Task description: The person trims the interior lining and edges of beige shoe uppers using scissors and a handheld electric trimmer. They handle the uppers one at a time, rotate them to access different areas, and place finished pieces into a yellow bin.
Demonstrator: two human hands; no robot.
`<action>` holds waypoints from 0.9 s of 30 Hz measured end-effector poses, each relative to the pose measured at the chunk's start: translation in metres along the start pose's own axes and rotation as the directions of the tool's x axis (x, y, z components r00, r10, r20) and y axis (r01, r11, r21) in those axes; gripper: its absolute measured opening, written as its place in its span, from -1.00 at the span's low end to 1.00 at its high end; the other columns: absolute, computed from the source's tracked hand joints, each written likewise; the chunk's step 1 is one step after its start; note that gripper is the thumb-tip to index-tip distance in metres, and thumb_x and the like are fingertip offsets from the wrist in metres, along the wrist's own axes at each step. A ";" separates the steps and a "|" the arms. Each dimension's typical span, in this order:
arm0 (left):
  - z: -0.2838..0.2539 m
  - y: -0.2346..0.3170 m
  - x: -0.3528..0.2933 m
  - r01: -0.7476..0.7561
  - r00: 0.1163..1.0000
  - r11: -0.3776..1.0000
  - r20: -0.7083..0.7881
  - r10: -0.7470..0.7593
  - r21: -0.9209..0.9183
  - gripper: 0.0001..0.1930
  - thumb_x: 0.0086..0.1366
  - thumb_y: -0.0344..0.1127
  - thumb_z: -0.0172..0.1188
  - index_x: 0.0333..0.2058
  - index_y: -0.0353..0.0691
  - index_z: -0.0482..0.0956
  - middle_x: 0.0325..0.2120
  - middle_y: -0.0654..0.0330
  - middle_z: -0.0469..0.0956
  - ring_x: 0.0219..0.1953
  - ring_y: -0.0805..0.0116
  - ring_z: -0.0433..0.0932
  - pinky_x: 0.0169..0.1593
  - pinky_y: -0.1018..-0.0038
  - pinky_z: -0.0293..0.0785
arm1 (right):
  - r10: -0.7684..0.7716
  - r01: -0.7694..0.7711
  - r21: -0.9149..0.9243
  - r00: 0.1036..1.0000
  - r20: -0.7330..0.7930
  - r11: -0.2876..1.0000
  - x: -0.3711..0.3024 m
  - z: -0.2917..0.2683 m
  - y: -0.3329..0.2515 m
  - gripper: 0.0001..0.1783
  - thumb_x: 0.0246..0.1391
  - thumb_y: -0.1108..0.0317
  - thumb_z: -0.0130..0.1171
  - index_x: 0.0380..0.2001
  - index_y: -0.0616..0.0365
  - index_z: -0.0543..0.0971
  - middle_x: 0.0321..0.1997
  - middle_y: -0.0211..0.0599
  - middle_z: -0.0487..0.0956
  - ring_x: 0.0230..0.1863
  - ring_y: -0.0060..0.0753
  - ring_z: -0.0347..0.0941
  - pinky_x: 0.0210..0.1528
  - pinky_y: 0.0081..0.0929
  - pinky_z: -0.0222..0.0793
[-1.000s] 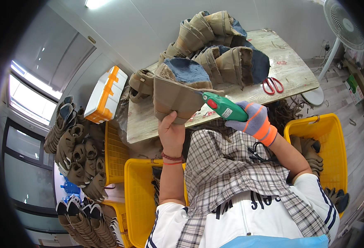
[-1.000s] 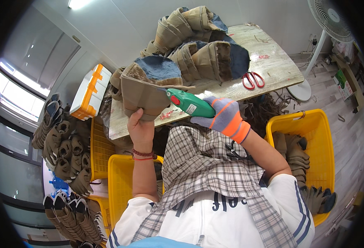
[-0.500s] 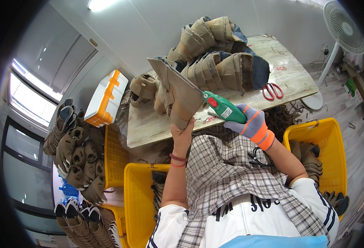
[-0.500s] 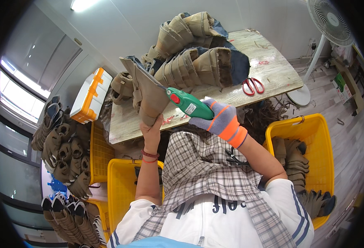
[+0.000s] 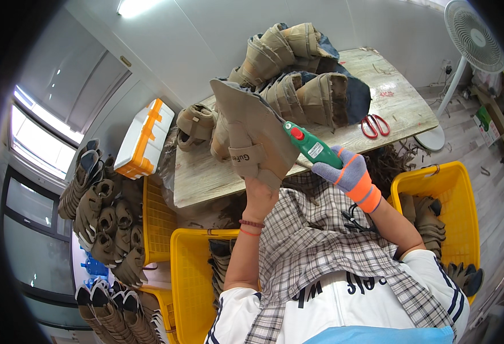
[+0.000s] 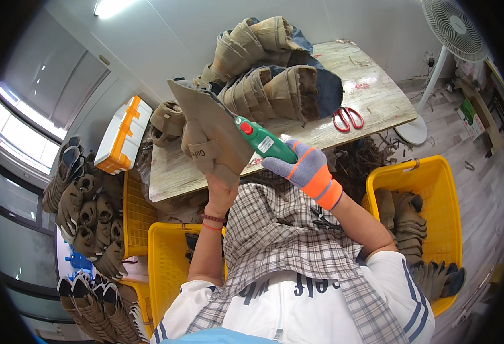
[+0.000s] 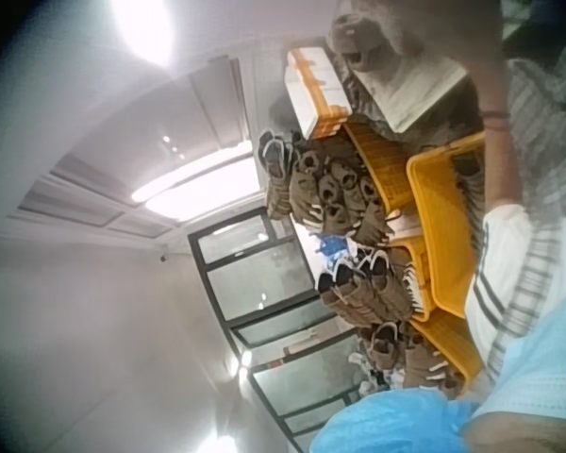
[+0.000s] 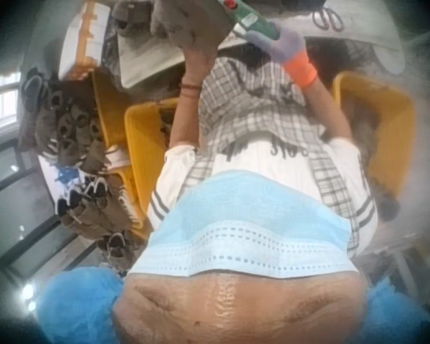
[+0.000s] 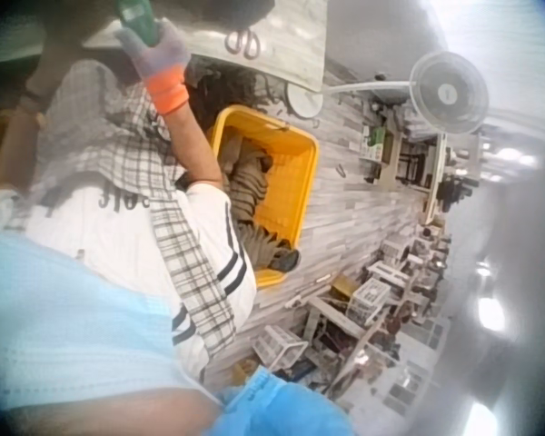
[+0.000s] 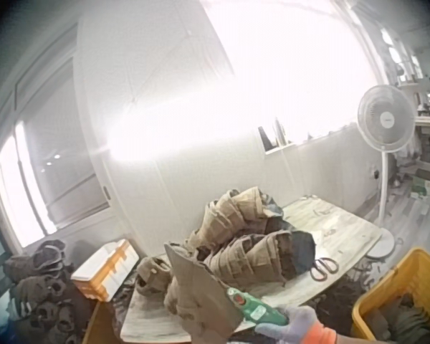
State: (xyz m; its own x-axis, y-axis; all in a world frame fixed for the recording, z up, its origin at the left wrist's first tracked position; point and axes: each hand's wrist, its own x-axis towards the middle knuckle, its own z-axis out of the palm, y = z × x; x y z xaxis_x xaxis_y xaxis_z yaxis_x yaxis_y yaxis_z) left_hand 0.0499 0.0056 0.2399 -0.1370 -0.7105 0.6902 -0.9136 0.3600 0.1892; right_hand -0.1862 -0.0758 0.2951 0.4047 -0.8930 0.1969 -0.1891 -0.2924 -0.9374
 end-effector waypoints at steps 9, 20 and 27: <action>-0.002 0.015 -0.013 -0.059 0.991 0.998 0.122 0.054 0.031 -0.72 -0.03 -0.43 0.14 -0.26 -0.23 0.62 -0.26 0.00 0.56 -0.11 -0.14 0.43 0.05 0.03 0.25 | 0.045 -0.056 0.206 0.997 0.056 0.977 0.003 0.000 -0.009 -0.51 -0.14 0.04 0.39 -0.24 0.18 0.57 -0.52 -0.50 0.54 -0.53 -0.72 0.34 -0.44 -0.64 0.32; -0.065 -0.001 -0.079 0.365 0.917 0.922 -0.222 -0.331 0.131 -0.64 -0.09 -0.57 0.10 -0.21 -0.38 0.56 -0.09 -0.12 0.46 0.04 -0.17 0.33 0.18 0.07 0.16 | 0.017 0.005 0.186 0.993 -0.114 0.982 0.018 -0.026 0.019 -0.57 -0.07 0.11 0.36 -0.32 0.26 0.53 -0.57 -0.48 0.49 -0.60 -0.74 0.36 -0.55 -0.69 0.26; -0.121 -0.134 -0.125 0.494 0.814 0.650 -0.046 -0.578 0.578 -0.80 -0.09 -0.63 0.00 -0.41 -0.49 0.50 -0.21 -0.12 0.37 -0.07 -0.09 0.28 0.06 0.12 0.20 | 0.180 -0.151 0.220 0.976 -0.118 0.964 0.016 -0.030 0.052 -0.69 -0.04 0.22 0.33 -0.34 0.21 0.53 -0.59 -0.55 0.45 -0.64 -0.75 0.28 -0.59 -0.70 0.18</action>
State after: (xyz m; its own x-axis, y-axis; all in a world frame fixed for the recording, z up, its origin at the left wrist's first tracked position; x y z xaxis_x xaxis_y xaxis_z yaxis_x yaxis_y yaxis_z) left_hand 0.2363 0.1192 0.2133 0.4344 -0.7591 0.4849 -0.8824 -0.4665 0.0603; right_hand -0.2164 -0.1153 0.2579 0.2555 -0.9651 0.0572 -0.0466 -0.0713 -0.9964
